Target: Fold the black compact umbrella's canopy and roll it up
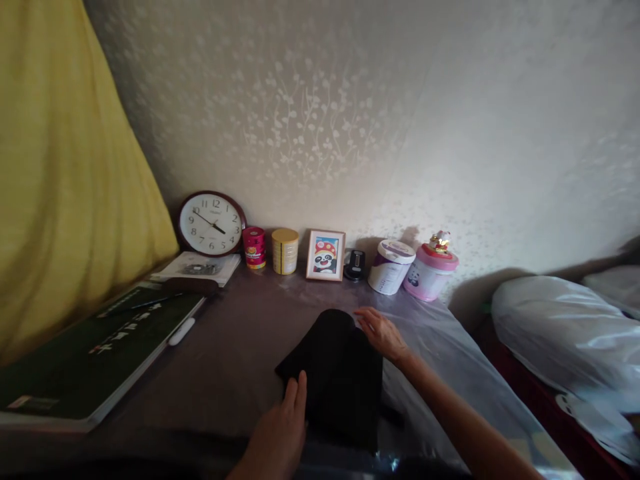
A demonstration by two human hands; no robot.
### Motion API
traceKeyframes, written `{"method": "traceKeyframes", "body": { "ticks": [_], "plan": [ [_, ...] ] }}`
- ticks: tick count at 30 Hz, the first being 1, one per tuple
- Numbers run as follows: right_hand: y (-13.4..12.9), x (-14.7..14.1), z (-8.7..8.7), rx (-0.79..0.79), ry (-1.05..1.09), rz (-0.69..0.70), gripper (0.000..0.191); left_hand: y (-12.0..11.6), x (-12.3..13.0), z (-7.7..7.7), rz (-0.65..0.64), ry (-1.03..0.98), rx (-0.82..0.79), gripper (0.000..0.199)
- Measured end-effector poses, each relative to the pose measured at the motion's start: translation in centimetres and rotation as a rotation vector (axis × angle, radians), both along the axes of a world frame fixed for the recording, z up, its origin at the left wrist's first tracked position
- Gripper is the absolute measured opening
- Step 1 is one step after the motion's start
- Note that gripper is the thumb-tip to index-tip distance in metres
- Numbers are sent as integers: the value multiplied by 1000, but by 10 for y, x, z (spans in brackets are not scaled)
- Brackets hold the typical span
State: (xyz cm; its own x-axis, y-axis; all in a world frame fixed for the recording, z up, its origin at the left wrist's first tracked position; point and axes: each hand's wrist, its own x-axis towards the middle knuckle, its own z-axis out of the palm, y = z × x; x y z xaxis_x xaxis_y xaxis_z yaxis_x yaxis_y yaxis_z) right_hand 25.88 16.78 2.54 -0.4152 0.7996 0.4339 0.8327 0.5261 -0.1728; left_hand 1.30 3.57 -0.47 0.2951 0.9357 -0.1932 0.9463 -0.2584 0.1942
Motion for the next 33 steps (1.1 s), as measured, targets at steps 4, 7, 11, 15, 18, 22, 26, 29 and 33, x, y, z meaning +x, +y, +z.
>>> {"method": "traceKeyframes", "body": {
  "ticks": [4,7,11,15,18,22,26,29,33],
  "plan": [
    [-59,29,6,-50,-113,119,32,-1,-4,3,3,-84,-17,61],
    [-94,38,2,-75,-191,198,36,-1,-8,4,-17,-145,0,59],
    [-112,33,-2,-107,-280,269,36,0,-12,8,-4,-199,1,57],
    [-106,29,-4,-96,-286,278,34,1,-12,12,4,-217,-18,57],
    [-100,29,-3,-94,-249,274,32,1,-12,14,2,-213,-32,57],
    [-91,18,5,-49,-103,251,30,1,-11,12,-1,-213,-29,57],
    [-74,-9,18,2,52,269,28,0,-9,8,-6,-228,-18,58],
    [-55,-32,22,46,97,306,28,0,-7,8,-7,-220,-39,59],
    [-31,-60,17,76,106,327,25,-1,-3,9,21,-197,-52,61]
  ]
}}
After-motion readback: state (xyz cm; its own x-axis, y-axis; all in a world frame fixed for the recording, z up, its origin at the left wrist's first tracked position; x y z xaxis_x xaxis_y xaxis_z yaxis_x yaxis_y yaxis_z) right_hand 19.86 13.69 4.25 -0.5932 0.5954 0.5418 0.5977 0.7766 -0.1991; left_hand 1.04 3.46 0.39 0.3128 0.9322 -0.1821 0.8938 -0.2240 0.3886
